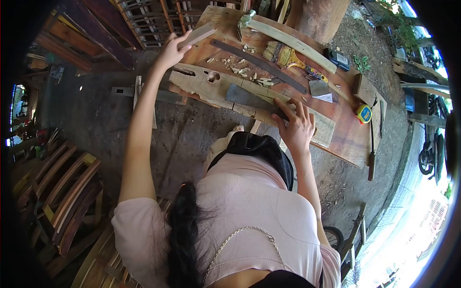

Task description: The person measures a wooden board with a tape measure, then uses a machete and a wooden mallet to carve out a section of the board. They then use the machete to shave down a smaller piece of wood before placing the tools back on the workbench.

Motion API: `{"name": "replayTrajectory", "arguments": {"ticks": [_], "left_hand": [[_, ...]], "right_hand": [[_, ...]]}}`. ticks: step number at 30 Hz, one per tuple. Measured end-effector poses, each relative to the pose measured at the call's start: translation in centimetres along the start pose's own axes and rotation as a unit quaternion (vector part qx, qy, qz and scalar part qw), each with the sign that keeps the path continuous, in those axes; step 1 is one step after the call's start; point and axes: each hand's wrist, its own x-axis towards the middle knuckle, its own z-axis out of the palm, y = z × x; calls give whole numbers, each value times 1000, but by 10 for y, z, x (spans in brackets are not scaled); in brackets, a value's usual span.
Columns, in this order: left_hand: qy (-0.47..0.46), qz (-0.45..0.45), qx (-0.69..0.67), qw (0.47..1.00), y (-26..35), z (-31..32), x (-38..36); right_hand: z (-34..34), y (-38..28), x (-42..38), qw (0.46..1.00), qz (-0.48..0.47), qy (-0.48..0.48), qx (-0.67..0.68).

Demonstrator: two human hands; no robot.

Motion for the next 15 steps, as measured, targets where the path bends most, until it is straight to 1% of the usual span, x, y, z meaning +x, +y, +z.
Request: {"name": "replayTrajectory", "arguments": {"ticks": [1,5,7,8,9,12,13,14,15], "left_hand": [[22,35,-12,999,-1,4,5],[31,41,14,999,12,4,11],[7,-3,-30,1000,1,-1,-4],[4,-20,-3,1000,-4,-6,-8],[0,-17,0,1000,-8,-10,-11],[1,-66,-29,997,-24,-17,-13],[0,-64,-28,998,-29,-17,-13],[17,-101,-160,982,-30,-17,-14],[35,-137,-288,947,-31,-17,-15]], "right_hand": [[-1,1,1,1000,-4,-1,10],[-5,2,2,1000,1,-18,17],[-6,4,4,1000,2,-6,23],[-5,3,2,1000,1,-1,30],[-4,3,1,999,-1,4,35],[-5,1,0,999,4,9,40],[-5,0,0,999,5,9,40],[-5,1,0,999,7,10,39],[-4,1,0,999,4,12,37]]}}
